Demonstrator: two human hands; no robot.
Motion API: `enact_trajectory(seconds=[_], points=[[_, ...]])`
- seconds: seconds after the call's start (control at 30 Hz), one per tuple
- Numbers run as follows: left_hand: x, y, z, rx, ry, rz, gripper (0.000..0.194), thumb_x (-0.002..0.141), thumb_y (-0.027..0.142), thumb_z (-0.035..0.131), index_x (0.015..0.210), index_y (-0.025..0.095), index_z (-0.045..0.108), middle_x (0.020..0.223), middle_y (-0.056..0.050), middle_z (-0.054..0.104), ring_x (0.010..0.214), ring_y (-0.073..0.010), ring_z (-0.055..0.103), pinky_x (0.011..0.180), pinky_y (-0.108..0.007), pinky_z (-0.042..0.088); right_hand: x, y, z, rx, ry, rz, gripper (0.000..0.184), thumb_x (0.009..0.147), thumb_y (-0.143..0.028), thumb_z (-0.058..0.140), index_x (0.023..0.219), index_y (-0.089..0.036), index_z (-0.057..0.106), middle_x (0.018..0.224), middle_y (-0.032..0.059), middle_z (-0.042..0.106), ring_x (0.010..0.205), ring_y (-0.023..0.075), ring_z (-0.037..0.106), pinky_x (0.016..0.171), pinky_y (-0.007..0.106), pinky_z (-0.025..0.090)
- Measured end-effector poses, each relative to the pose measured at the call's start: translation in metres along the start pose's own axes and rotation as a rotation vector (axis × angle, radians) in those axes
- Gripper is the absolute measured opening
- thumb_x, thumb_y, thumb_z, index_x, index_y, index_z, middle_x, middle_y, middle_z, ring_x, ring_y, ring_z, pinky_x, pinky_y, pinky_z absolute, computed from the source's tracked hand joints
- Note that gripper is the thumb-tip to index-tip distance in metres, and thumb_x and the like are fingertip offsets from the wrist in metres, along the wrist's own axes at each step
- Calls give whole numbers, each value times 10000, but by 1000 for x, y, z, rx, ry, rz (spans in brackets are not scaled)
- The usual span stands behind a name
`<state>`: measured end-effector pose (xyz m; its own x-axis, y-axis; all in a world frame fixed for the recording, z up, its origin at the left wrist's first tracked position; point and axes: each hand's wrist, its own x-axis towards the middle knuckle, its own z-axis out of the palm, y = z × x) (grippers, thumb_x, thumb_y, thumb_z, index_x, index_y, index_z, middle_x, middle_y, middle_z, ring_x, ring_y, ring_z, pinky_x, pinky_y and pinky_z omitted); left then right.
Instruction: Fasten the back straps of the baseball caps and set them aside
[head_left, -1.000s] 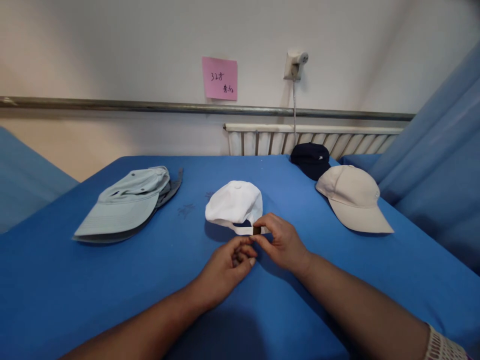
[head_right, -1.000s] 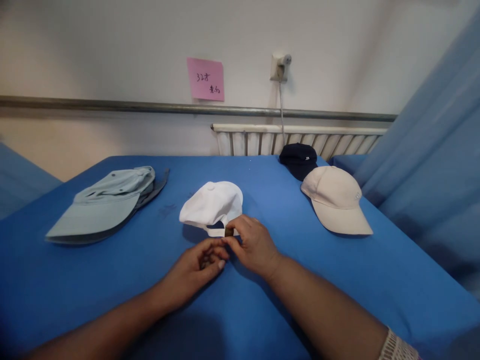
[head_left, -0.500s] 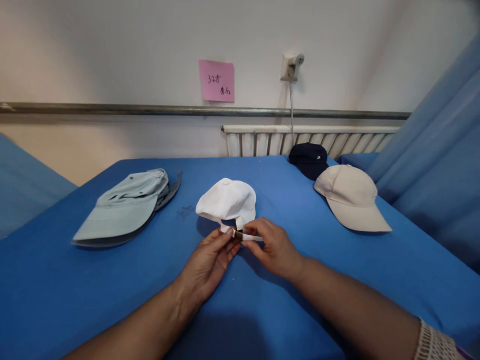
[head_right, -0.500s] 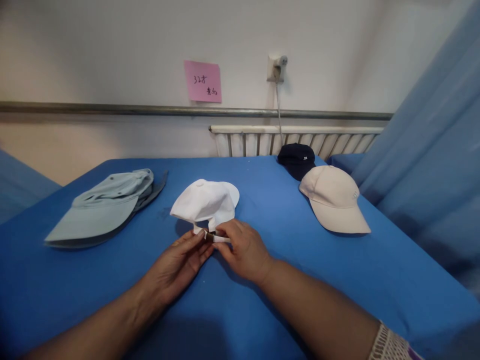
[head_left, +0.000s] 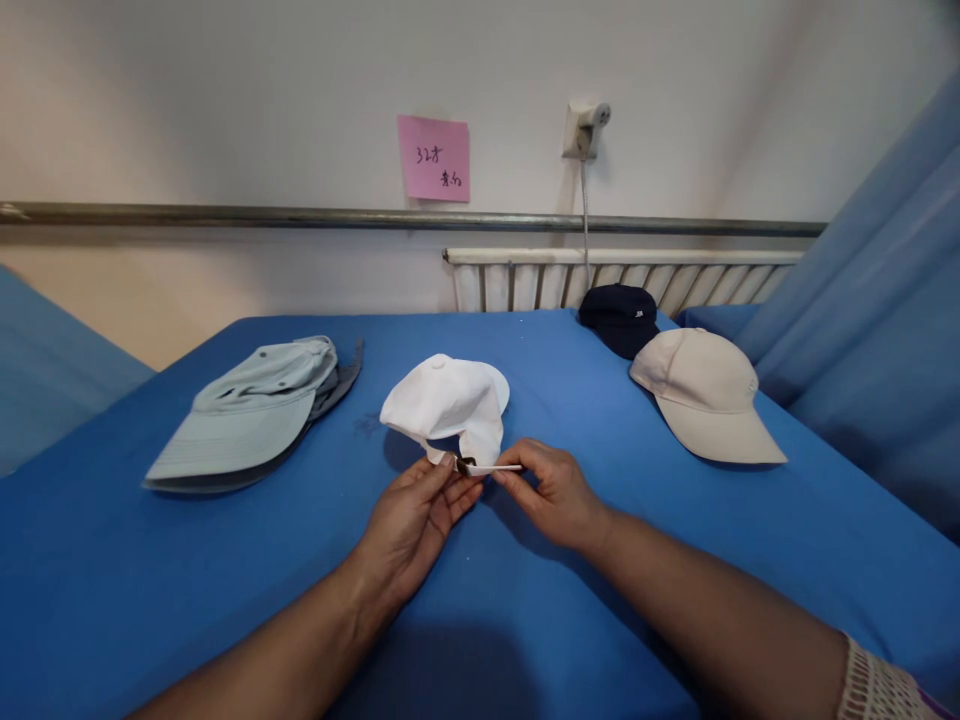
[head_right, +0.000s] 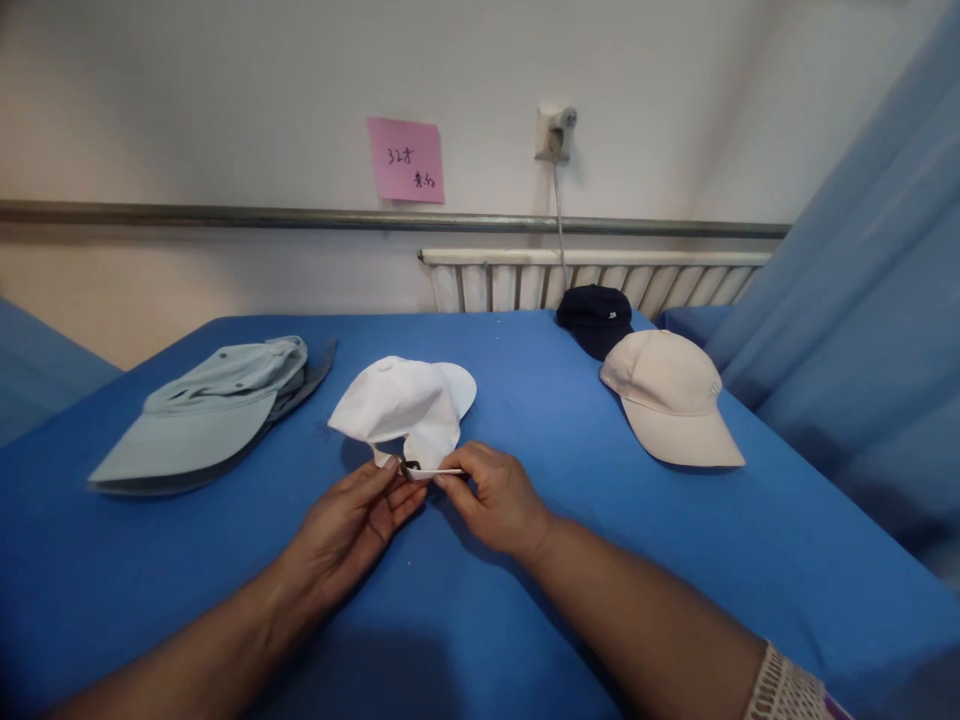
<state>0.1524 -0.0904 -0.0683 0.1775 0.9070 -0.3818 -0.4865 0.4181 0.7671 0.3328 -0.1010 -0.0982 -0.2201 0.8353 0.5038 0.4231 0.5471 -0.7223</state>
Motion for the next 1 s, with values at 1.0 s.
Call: enact_trajectory(seconds=[1.0], points=[[-4,-5,3,-7,-88,-5,78,819,94,722,884,135,717,918,-44,740,865,-130,699,863,-226,577,6,-1,10,409,172,282,238,910,-374,553,772,-187,602,666,-7,617,621,134,572,615,251,451]])
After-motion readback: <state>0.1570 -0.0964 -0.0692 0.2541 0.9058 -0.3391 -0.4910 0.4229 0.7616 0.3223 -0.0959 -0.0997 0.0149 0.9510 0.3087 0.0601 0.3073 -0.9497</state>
